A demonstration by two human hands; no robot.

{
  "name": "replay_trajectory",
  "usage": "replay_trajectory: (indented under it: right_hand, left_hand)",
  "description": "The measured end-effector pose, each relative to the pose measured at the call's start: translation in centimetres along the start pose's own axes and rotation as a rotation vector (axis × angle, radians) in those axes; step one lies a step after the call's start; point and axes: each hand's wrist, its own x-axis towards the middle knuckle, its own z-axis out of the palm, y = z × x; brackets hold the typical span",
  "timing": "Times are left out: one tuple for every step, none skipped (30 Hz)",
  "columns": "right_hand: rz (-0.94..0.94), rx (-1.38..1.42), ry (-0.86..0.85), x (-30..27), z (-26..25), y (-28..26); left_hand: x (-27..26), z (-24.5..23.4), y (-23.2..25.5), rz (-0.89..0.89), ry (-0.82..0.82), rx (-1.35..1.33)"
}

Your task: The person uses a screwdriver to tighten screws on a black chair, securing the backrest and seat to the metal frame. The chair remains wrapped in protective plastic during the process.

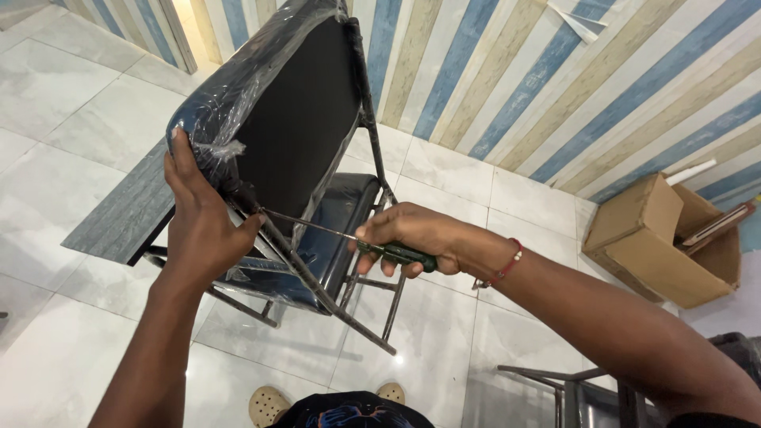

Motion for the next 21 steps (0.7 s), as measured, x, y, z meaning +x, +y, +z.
replay_trajectory:
  right_hand:
    - [-0.006,-0.044,0.012,0.0,0.0,0.2]
    - [-0.088,-0.182,0.048,-0.1,0.0,0.4]
    - [-0.171,-0.321,0.084,-0.3,0.1,0.7]
    - [-0.253,-0.459,0.121,-0.5,0.3,1.0]
    - [-0.514,-0.669,0.214,-0.6,0.5,1.3]
    - [-0.777,-0.877,0.304,-0.7,0.8,1.5]
    - [-1.041,-1.085,0.392,-0.9,1.1,1.7]
    - [-0.959,-1.169,0.463,-1.2,1.3,1.8]
    - [-0.875,-1.250,0.532,-1.4,1.5,1.8]
    - [-0.788,-1.329,0.599,-1.7,1.8,1.7]
    - [-0.744,-1.326,0.594,-1.8,2.0,1.5]
    - [-0.701,-1.322,0.589,-1.9,2.1,1.2]
    - [-0.663,-1.321,0.586,-1.9,2.1,0.8]
    - [-0.610,-1.296,0.551,-1.9,2.2,0.4]
    - [-0.557,-1.270,0.515,-1.9,2.3,0.2]
    - [-0.505,-1.243,0.479,-1.8,2.3,0.0]
    - [-0.427,-1.113,0.434,-1.6,2.4,-0.1]
    - [-0.351,-0.982,0.388,-1.4,2.5,-0.1]
    - [-0.278,-0.852,0.342,-1.1,2.5,-0.2]
    - [-0.187,-0.639,0.269,-0.8,2.4,-0.2]
    - [-0.098,-0.422,0.193,-0.6,2.2,-0.3]
  left_hand:
    - [0.0,0.0,0.0,0.000,0.001,-0.005]
    - [-0.1,0.1,-0.1,0.000,0.003,-0.010]
    - [-0.1,0.0,-0.1,0.000,0.005,-0.014]
    - [-0.1,0.0,-0.1,-0.008,0.003,-0.006]
    - [-0.1,0.0,-0.1,-0.017,-0.001,-0.001]
    - [-0.1,0.0,-0.2,-0.026,-0.005,0.004]
    - [-0.2,0.1,-0.2,0.006,0.010,0.007]
    - [-0.2,0.1,-0.2,0.037,0.025,0.010]
    - [-0.2,0.1,-0.2,0.067,0.042,0.014]
    - [-0.2,0.2,-0.2,0.045,0.032,0.008]
    - [-0.3,0.3,-0.2,0.022,0.019,0.000]
    - [-0.4,0.4,-0.2,-0.001,0.006,-0.008]
    - [-0.4,0.5,-0.2,0.028,0.019,-0.003]
    - [-0.4,0.6,-0.1,0.057,0.032,0.002]
    - [-0.4,0.7,-0.1,0.084,0.043,0.007]
    - [-0.4,0.7,-0.1,0.056,0.034,0.005]
    - [-0.4,0.7,-0.1,0.030,0.023,0.002]
    - [-0.5,0.8,-0.1,0.003,0.011,-0.002]
    - [-0.5,0.8,-0.2,0.028,0.025,0.009]
    - [-0.4,0.8,-0.2,0.052,0.039,0.019]
    - [-0.4,0.8,-0.2,0.075,0.051,0.033]
